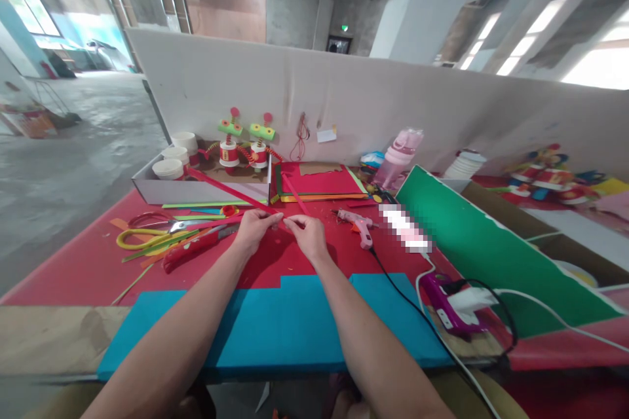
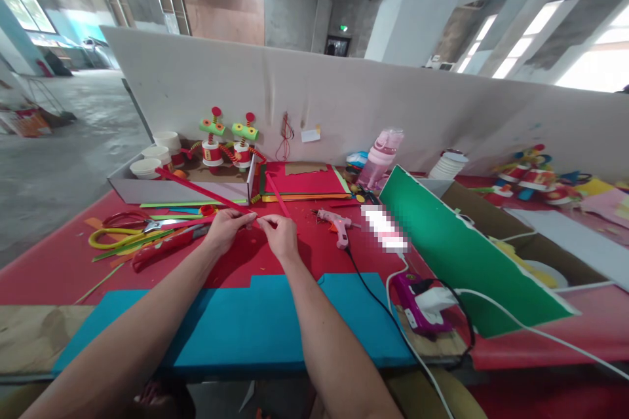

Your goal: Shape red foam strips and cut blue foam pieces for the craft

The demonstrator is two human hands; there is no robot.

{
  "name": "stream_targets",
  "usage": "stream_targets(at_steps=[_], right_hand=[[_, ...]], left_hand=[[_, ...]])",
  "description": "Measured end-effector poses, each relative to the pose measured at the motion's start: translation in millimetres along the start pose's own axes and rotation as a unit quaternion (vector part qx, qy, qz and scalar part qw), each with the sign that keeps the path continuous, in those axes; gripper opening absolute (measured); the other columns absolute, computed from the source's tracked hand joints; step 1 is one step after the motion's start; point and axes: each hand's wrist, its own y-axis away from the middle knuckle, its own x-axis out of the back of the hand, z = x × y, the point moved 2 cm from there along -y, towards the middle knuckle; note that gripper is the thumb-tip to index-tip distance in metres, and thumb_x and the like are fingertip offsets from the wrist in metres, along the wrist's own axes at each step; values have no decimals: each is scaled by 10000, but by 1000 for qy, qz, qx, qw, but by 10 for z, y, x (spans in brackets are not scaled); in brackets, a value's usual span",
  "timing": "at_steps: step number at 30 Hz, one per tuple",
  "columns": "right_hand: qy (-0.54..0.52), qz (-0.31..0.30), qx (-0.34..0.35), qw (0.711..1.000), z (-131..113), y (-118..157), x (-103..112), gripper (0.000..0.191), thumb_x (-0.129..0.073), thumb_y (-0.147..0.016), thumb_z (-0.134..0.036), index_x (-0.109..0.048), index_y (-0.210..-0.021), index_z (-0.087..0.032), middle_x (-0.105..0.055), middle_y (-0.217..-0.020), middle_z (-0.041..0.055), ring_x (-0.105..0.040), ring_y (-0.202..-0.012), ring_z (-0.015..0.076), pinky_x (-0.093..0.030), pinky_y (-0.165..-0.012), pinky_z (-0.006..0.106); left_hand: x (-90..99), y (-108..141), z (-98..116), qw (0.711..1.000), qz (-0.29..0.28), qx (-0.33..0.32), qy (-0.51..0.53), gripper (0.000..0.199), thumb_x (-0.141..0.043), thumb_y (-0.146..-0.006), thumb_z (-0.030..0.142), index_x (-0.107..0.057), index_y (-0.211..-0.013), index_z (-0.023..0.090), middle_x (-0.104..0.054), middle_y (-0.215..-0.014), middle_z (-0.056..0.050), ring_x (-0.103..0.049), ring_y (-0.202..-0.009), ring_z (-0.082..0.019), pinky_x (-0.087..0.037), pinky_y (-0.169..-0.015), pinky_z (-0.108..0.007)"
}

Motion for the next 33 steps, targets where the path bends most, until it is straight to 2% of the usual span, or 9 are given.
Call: stream_targets(at_steps=[4, 8, 23, 30, 33], right_hand=[[11, 10, 15, 1000, -18, 3, 16, 161, -630, -804, -331, -736, -833, -212, -748, -860, 48, -687, -809, 217, -514, -773, 304], [2, 7, 11, 1000, -3, 0, 20, 194, -687, -765, -326, -728, -917, -211, -744, -940, 60, -687, -886, 230, -515, -832, 327], [-3, 22, -14, 1000, 86, -31, 38, 171, -653, -775, -350, -746, -822, -215, -751, -847, 47, -689, -805, 226, -521, -777, 320], [-79, 2, -33, 996, 196, -36, -37, 212, -643, -771, -361, -730, -848, -183, -746, -854, 49, -683, -814, 212, -519, -759, 296], [-104, -18, -37, 994, 201, -36, -68, 257, -677, -741, -385, -722, -890, -180, -744, -910, 54, -679, -854, 208, -517, -791, 299]], left_hand=[[45, -12, 35, 1000, 18, 7, 21, 334, -798, -579, 426, -642, -498, 142, -593, -473, -19, -490, -475, -105, -376, -513, -244], [60, -2, 71, 999, 31, 7, 30, 344, -806, -560, 422, -625, -476, 141, -588, -467, -18, -482, -470, -96, -372, -513, -239], [66, -26, 38, 998, 28, 7, 55, 322, -806, -577, 395, -629, -509, 135, -579, -469, -12, -484, -472, -92, -372, -527, -241], [-3, 8, 23, 999, -23, 11, 39, 316, -789, -610, 410, -654, -535, 135, -604, -507, -22, -505, -502, -105, -389, -541, -244], [-4, 6, 16, 1000, -18, 3, 11, 319, -785, -611, 417, -659, -527, 137, -599, -499, -22, -495, -502, -107, -378, -531, -245]])
